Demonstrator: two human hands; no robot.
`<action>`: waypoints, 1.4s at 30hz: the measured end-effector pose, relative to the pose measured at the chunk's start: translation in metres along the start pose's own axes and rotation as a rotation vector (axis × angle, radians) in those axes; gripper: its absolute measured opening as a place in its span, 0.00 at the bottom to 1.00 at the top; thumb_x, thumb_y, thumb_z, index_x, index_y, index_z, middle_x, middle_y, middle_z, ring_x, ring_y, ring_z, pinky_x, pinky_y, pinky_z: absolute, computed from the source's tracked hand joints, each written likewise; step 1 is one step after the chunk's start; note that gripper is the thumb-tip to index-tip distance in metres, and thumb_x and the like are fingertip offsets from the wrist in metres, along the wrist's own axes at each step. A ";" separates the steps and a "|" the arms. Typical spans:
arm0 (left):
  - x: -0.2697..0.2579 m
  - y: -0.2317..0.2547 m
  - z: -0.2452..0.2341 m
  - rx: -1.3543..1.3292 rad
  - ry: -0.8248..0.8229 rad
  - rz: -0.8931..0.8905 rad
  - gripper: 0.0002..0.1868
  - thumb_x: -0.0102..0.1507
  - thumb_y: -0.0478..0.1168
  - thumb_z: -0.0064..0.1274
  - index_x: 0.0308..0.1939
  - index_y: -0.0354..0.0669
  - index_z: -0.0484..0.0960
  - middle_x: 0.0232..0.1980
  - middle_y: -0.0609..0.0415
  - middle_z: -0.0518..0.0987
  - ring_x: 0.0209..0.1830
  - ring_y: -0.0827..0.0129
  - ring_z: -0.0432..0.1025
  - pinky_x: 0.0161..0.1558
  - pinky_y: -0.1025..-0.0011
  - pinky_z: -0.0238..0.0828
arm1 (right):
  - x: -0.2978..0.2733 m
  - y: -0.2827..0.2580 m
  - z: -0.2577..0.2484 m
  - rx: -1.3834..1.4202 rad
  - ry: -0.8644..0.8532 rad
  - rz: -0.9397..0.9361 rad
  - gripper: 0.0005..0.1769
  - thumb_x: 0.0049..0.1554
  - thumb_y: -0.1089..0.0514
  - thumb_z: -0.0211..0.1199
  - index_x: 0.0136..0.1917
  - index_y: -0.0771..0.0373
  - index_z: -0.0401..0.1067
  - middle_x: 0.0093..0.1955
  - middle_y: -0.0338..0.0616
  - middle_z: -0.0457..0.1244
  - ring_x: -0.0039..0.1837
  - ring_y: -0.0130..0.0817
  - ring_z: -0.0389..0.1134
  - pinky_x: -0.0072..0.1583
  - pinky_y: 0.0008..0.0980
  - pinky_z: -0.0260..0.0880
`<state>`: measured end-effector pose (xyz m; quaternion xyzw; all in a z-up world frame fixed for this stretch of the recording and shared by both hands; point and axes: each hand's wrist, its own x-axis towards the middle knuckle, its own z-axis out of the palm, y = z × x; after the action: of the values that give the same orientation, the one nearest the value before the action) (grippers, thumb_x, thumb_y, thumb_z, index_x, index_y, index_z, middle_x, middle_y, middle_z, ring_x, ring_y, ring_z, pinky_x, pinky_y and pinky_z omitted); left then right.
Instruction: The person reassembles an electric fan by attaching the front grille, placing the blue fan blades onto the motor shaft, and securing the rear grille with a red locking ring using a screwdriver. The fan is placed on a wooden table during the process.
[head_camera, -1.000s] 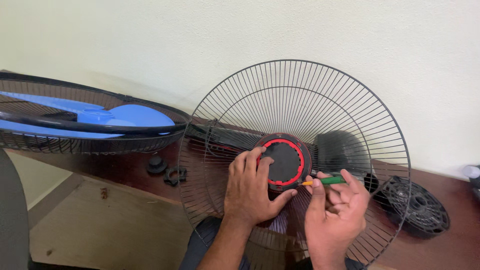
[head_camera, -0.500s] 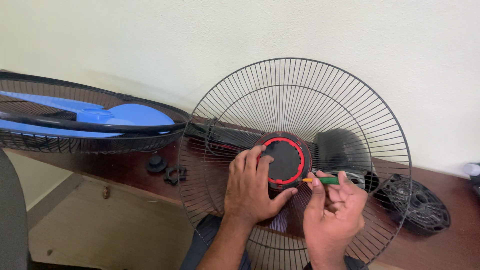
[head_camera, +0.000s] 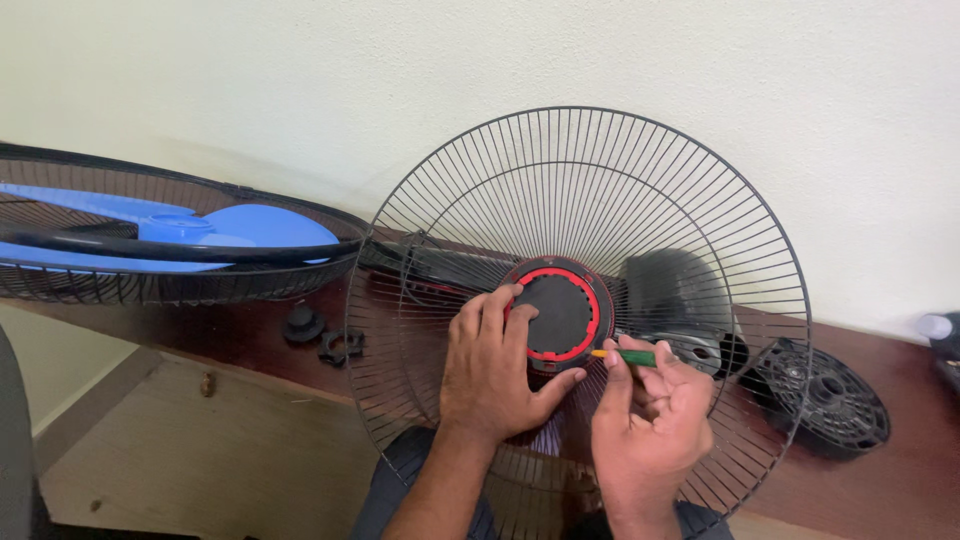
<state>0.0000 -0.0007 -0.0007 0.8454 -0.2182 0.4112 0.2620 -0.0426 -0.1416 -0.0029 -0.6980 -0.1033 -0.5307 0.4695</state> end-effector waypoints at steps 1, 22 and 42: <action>0.000 0.000 0.000 -0.003 0.004 0.001 0.45 0.53 0.67 0.64 0.56 0.32 0.74 0.67 0.39 0.67 0.67 0.43 0.59 0.66 0.47 0.55 | 0.000 0.000 0.000 -0.003 -0.001 -0.025 0.18 0.61 0.75 0.62 0.60 0.75 0.57 0.55 0.64 0.69 0.55 0.39 0.75 0.53 0.30 0.79; -0.002 0.001 0.003 0.042 0.021 0.008 0.44 0.53 0.68 0.64 0.57 0.34 0.75 0.68 0.40 0.66 0.67 0.43 0.59 0.66 0.47 0.57 | 0.002 -0.002 -0.006 -0.003 0.031 -0.041 0.14 0.63 0.75 0.62 0.60 0.76 0.63 0.54 0.60 0.71 0.54 0.35 0.75 0.51 0.28 0.77; 0.000 0.002 0.003 -0.015 0.012 0.009 0.48 0.53 0.65 0.65 0.63 0.31 0.70 0.68 0.38 0.65 0.70 0.42 0.59 0.70 0.49 0.56 | 0.006 -0.005 -0.007 0.044 0.077 0.066 0.12 0.62 0.75 0.62 0.60 0.78 0.70 0.53 0.55 0.71 0.55 0.34 0.75 0.56 0.29 0.79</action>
<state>0.0001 -0.0043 -0.0018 0.8398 -0.2236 0.4159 0.2679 -0.0479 -0.1457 0.0048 -0.6697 -0.0737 -0.5392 0.5054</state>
